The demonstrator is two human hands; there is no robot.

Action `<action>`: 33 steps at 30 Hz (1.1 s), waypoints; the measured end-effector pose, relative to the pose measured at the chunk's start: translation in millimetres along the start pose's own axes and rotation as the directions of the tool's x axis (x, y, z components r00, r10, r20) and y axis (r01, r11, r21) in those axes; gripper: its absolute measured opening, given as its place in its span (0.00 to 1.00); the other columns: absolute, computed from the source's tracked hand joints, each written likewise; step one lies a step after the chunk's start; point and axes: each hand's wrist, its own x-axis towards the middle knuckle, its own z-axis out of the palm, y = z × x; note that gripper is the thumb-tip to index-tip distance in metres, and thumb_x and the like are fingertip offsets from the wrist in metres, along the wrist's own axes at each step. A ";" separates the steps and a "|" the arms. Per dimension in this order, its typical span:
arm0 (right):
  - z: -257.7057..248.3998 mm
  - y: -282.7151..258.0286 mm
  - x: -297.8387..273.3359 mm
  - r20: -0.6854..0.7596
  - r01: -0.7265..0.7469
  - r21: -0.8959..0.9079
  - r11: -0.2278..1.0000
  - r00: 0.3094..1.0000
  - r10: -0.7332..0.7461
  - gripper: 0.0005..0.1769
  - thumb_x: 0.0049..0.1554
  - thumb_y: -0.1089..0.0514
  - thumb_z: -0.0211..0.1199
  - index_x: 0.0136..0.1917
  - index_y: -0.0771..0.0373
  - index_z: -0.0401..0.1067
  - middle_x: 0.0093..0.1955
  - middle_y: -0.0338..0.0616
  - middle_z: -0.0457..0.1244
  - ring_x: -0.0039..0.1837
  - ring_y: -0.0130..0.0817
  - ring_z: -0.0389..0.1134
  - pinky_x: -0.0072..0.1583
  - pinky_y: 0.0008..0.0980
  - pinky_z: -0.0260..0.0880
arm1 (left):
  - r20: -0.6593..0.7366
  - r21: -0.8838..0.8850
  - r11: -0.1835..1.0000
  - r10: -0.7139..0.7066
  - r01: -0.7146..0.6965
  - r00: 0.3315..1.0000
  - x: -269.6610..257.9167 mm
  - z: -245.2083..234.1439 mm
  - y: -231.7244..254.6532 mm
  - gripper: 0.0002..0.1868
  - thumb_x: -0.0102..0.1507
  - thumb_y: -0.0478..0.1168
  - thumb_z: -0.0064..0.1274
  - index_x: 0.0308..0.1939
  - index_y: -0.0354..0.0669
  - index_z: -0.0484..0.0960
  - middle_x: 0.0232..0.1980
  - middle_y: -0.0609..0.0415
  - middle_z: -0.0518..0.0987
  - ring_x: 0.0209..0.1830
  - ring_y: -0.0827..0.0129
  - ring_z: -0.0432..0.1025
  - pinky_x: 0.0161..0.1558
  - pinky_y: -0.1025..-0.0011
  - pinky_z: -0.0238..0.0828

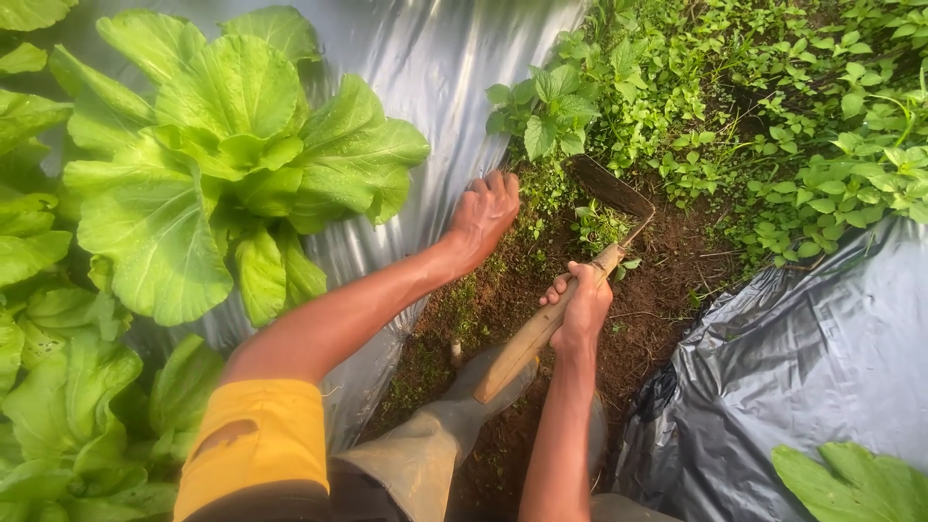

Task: The person uses a hoe to loosen soil and uproot weeds between rows of leafy green vegetables. They gather the removed weeds by hand and discard them along the path while continuing to clear the area.

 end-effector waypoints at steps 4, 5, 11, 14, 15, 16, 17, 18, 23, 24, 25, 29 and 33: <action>4.1 20.1 8.1 -0.001 0.029 0.037 0.999 1.000 -0.029 0.09 0.57 0.56 0.59 0.38 0.54 0.61 0.25 0.35 0.54 0.25 0.25 0.59 0.30 0.32 0.69 | 0.066 -0.122 0.992 -0.011 0.019 0.998 0.0 -8.1 -1.2 0.14 0.72 0.39 0.35 0.33 0.50 0.74 0.22 0.67 0.66 0.15 0.81 0.59 0.18 0.86 0.58; 4.2 27.5 8.6 0.053 -0.015 -0.015 1.000 0.998 0.015 0.08 0.57 0.55 0.60 0.39 0.54 0.62 0.25 0.33 0.56 0.25 0.24 0.60 0.30 0.31 0.70 | 0.149 -0.426 0.898 -0.056 0.115 0.987 2.4 -19.5 -9.8 0.14 0.70 0.32 0.36 0.33 0.44 0.75 0.21 0.63 0.68 0.15 0.78 0.63 0.17 0.82 0.62; 4.8 40.6 10.9 0.108 -0.031 -0.120 0.992 0.993 0.044 0.08 0.56 0.58 0.60 0.38 0.56 0.62 0.25 0.35 0.57 0.25 0.26 0.61 0.30 0.34 0.70 | 0.558 -0.803 0.114 -0.204 0.585 0.805 5.9 -36.4 -35.3 0.09 0.66 0.23 0.39 0.43 0.28 0.75 0.28 0.50 0.75 0.18 0.72 0.67 0.19 0.72 0.66; 8.6 32.1 4.8 0.032 -0.003 -0.034 0.999 0.999 0.004 0.08 0.55 0.56 0.60 0.38 0.55 0.61 0.25 0.35 0.57 0.26 0.25 0.61 0.31 0.33 0.72 | 0.683 -0.711 0.019 -0.221 0.703 0.697 2.8 -26.8 -31.2 0.10 0.66 0.25 0.45 0.50 0.24 0.76 0.34 0.45 0.79 0.20 0.70 0.70 0.21 0.71 0.68; 12.2 26.2 0.7 -0.002 -0.001 0.030 1.000 1.000 0.001 0.09 0.55 0.56 0.59 0.38 0.55 0.61 0.25 0.36 0.56 0.26 0.25 0.62 0.31 0.33 0.72 | 0.715 -0.684 -0.030 -0.228 0.729 0.661 2.3 -21.6 -28.4 0.11 0.67 0.26 0.47 0.53 0.23 0.75 0.37 0.42 0.80 0.22 0.69 0.73 0.22 0.71 0.71; 10.5 29.6 3.6 -0.003 0.000 0.031 1.000 1.000 0.000 0.09 0.55 0.56 0.59 0.38 0.55 0.61 0.25 0.36 0.56 0.26 0.25 0.62 0.31 0.33 0.72 | 0.714 -0.685 -0.030 -0.227 0.728 0.663 4.7 -31.7 -33.5 0.11 0.67 0.26 0.47 0.53 0.23 0.75 0.37 0.42 0.80 0.22 0.69 0.73 0.22 0.71 0.71; 8.6 33.0 6.7 0.071 -0.063 -0.080 0.995 0.995 0.069 0.08 0.55 0.57 0.59 0.38 0.56 0.62 0.25 0.37 0.57 0.25 0.27 0.61 0.30 0.34 0.71 | 0.722 -0.675 -0.015 -0.220 0.737 0.656 7.2 -41.6 -38.3 0.12 0.66 0.27 0.48 0.52 0.22 0.76 0.39 0.38 0.81 0.25 0.62 0.76 0.25 0.66 0.72; 5.4 36.7 9.2 0.132 -0.118 -0.194 0.974 0.981 0.145 0.07 0.55 0.58 0.60 0.38 0.58 0.64 0.24 0.38 0.57 0.24 0.28 0.61 0.29 0.35 0.70 | 0.731 -0.665 -0.001 -0.209 0.747 0.650 9.0 -51.8 -41.8 0.13 0.65 0.27 0.50 0.52 0.20 0.77 0.41 0.34 0.82 0.29 0.55 0.80 0.27 0.62 0.73; -5.5 30.7 13.6 0.110 -0.079 -0.099 0.992 0.990 0.090 0.08 0.55 0.57 0.60 0.38 0.56 0.62 0.25 0.36 0.56 0.25 0.26 0.60 0.30 0.34 0.70 | 0.748 -0.651 -0.075 -0.234 0.755 0.621 7.9 -69.0 -47.1 0.15 0.66 0.26 0.49 0.56 0.19 0.75 0.43 0.32 0.82 0.26 0.61 0.79 0.27 0.67 0.77; -9.3 28.5 18.6 0.090 -0.051 -0.041 0.998 0.994 0.055 0.08 0.55 0.56 0.61 0.38 0.55 0.62 0.25 0.36 0.57 0.25 0.26 0.61 0.30 0.35 0.71 | 0.745 -0.656 -0.091 -0.239 0.750 0.623 8.4 -67.8 -46.1 0.15 0.66 0.26 0.49 0.57 0.19 0.75 0.44 0.32 0.82 0.27 0.61 0.79 0.28 0.68 0.78; -7.7 26.8 16.5 0.090 -0.053 -0.041 0.998 0.994 0.056 0.08 0.55 0.56 0.61 0.38 0.55 0.62 0.25 0.36 0.57 0.25 0.26 0.61 0.30 0.35 0.71 | 0.746 -0.655 -0.090 -0.239 0.750 0.622 9.2 -77.1 -49.6 0.15 0.66 0.26 0.49 0.57 0.19 0.75 0.44 0.32 0.82 0.27 0.61 0.79 0.28 0.68 0.78; -0.7 31.2 9.1 0.155 -0.063 -0.038 0.997 0.986 0.068 0.08 0.56 0.55 0.59 0.39 0.54 0.61 0.26 0.35 0.56 0.26 0.24 0.61 0.30 0.33 0.71 | 0.745 -0.661 -0.113 -0.214 0.742 0.631 10.0 -104.1 -58.0 0.16 0.67 0.25 0.47 0.58 0.20 0.74 0.46 0.31 0.82 0.28 0.62 0.79 0.28 0.69 0.79; -3.9 37.0 8.0 0.239 -0.077 -0.153 0.985 0.965 0.112 0.05 0.57 0.57 0.59 0.41 0.56 0.64 0.25 0.33 0.58 0.25 0.25 0.61 0.29 0.32 0.71 | 0.708 -0.705 -0.118 -0.169 0.699 0.686 -1.7 -94.6 -47.6 0.13 0.67 0.24 0.46 0.55 0.24 0.76 0.47 0.30 0.81 0.31 0.57 0.80 0.29 0.68 0.80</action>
